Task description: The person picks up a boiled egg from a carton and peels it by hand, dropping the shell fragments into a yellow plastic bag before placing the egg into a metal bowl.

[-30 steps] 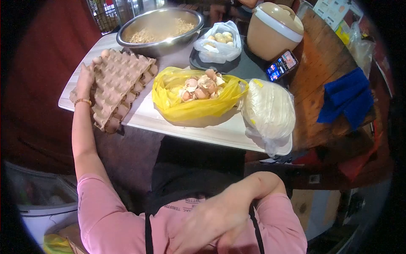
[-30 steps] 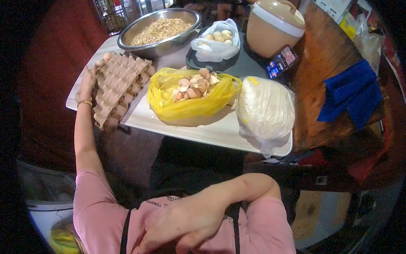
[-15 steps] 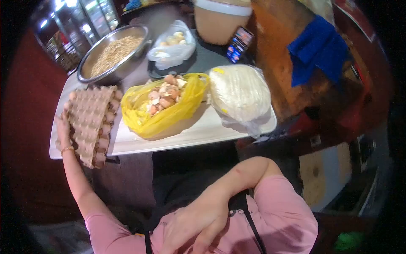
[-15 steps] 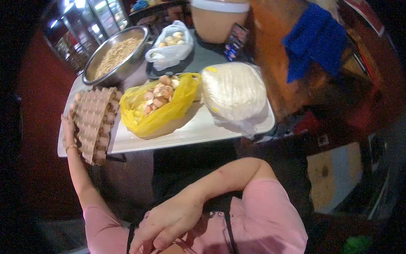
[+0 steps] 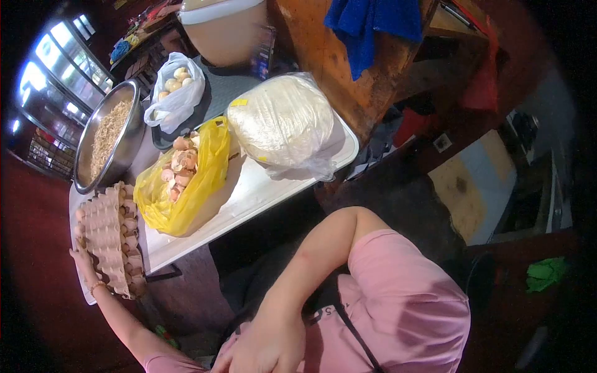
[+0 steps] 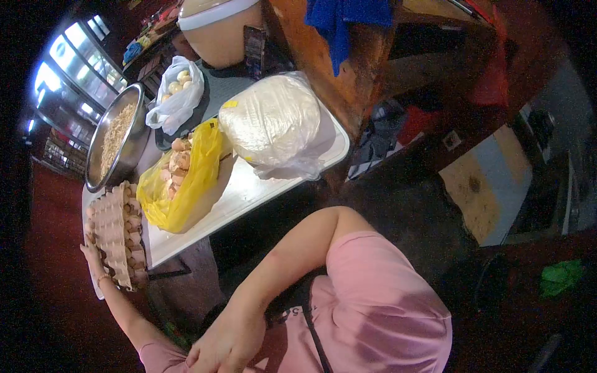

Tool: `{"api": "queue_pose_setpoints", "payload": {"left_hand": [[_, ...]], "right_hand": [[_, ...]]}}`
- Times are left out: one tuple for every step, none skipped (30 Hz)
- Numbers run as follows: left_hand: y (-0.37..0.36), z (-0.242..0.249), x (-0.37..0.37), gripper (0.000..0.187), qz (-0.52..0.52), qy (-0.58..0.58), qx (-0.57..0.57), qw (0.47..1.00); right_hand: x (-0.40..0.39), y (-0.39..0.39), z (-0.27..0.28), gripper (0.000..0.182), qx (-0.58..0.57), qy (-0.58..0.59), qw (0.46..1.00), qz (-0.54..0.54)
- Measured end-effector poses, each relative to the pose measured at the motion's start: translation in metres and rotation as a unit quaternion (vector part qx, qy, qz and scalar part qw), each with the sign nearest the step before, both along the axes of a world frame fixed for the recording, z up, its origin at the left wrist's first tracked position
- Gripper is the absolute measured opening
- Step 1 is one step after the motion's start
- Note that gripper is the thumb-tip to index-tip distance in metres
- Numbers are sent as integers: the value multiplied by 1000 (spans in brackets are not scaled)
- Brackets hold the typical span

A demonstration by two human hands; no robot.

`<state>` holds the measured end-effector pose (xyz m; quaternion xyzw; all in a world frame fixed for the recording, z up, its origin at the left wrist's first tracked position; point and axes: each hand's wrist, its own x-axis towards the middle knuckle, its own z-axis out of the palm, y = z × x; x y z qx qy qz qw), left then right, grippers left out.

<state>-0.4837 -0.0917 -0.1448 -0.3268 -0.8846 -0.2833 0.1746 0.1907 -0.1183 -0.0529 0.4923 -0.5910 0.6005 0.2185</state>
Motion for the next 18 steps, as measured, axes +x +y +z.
{"api": "queue_pose_setpoints", "payload": {"left_hand": [[2, 1, -6, 88, 4, -6, 3, 1000], [0, -1, -10, 86, 11, -14, 6, 1000], [-4, -5, -14, 88, -26, -37, 12, 999], [-9, -3, -22, 90, -56, -57, 19, 997], [-15, 11, 18, 88, -53, -87, 35, 994], [-11, 28, 61, 86, -46, -117, 53, 991], [-4, 34, 60, 84, 4, -196, 61, 979], [-4, 54, 122, 69, 6, -224, 92, 970], [-3, 68, 161, 58, 0, -268, 118, 956], [-4, 87, 210, 56, -19, -290, 154, 944], [-6, 87, 202, 55, -23, -291, 149, 945], [-3, 83, 189, 54, -29, -292, 143, 945], [6, 62, 135, 51, -8, -194, 75, 978], [8, 46, 81, 49, 17, -96, 3, 995], [8, 49, 75, 46, 32, -54, -80, 995], [10, 49, 77, 42, 45, -15, -165, 985], [8, 48, 76, 40, 43, 11, -160, 986], [8, 46, 75, 37, 38, 37, -155, 986]], "right_hand": [[0, 5, -2, 47, -38, 50, 998, -10], [2, 14, -3, 47, -39, 50, 998, -5], [7, 25, -5, 50, -4, -124, 991, 48], [9, 30, -9, 53, 38, -291, 950, 106], [14, 31, -14, 53, -62, -203, 976, 52], [18, 40, -19, 62, -87, -260, 955, 114], [16, 35, -24, 63, -101, -254, 956, 107], [14, 29, -28, 64, -114, -249, 957, 99], [16, 27, -30, 67, -89, -226, 964, 104], [19, 28, -31, 70, -66, -202, 971, 108], [17, 40, -27, 78, -8, -253, 962, 102], [20, 58, -21, 90, -20, -356, 910, 211], [28, 70, -19, 95, -71, -366, 913, 167], [34, 80, -18, 100, -118, -375, 911, 123], [41, 83, -22, 99, -186, -371, 909, 31], [46, 83, -28, 99, -252, -363, 895, -64], [48, 84, -36, 97, -295, -332, 888, -116], [50, 85, -41, 94, -337, -300, 876, -170]]}}
